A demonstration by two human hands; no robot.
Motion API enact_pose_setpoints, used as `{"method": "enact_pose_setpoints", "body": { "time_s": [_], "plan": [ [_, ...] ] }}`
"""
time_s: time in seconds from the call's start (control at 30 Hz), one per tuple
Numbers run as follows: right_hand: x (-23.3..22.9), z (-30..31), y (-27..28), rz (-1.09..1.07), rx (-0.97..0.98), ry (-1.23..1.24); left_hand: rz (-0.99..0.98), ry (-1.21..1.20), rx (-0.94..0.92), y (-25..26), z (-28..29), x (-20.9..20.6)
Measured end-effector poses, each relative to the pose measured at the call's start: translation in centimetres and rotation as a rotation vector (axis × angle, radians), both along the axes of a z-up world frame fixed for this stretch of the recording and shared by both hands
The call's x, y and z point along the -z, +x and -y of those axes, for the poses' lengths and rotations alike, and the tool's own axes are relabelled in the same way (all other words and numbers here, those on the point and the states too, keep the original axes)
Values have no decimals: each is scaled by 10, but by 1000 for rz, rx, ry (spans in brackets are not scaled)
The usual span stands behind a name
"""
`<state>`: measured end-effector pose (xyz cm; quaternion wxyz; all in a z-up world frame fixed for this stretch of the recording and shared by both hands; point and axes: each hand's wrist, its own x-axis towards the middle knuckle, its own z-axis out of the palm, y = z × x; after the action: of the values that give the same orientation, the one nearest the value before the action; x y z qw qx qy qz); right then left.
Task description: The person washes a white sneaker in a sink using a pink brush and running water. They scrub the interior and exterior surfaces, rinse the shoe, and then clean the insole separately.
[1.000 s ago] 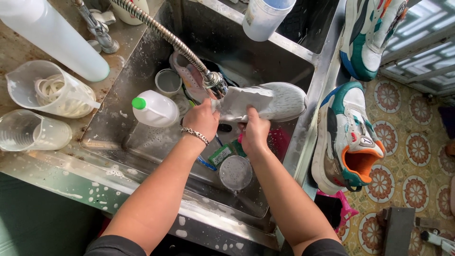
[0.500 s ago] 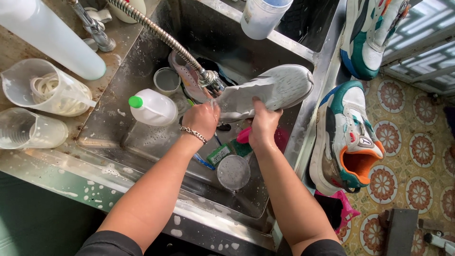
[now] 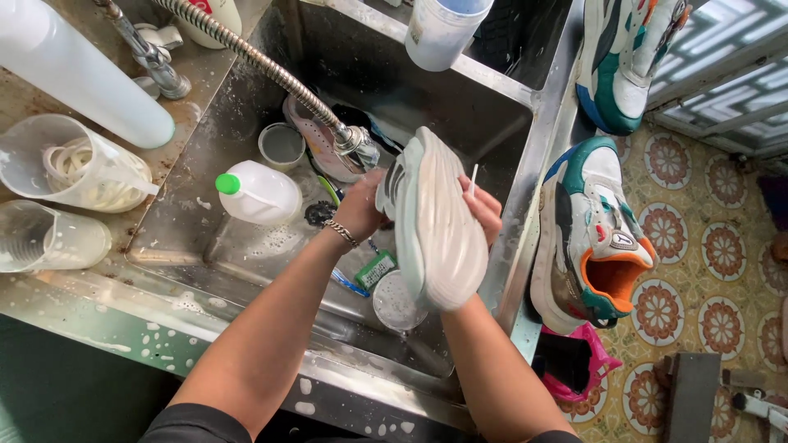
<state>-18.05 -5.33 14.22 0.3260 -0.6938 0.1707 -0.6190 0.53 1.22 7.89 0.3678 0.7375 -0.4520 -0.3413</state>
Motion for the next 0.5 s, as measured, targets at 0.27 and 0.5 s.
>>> {"method": "enact_pose_setpoints", "body": {
  "time_s": [0.27, 0.5],
  "plan": [
    [-13, -3, -3, -337, 68, 446, 40, 85, 58, 13, -22, -81],
    [-23, 2, 42, -102, -273, 1463, -184, 319, -184, 44, -20, 9]
  ]
}}
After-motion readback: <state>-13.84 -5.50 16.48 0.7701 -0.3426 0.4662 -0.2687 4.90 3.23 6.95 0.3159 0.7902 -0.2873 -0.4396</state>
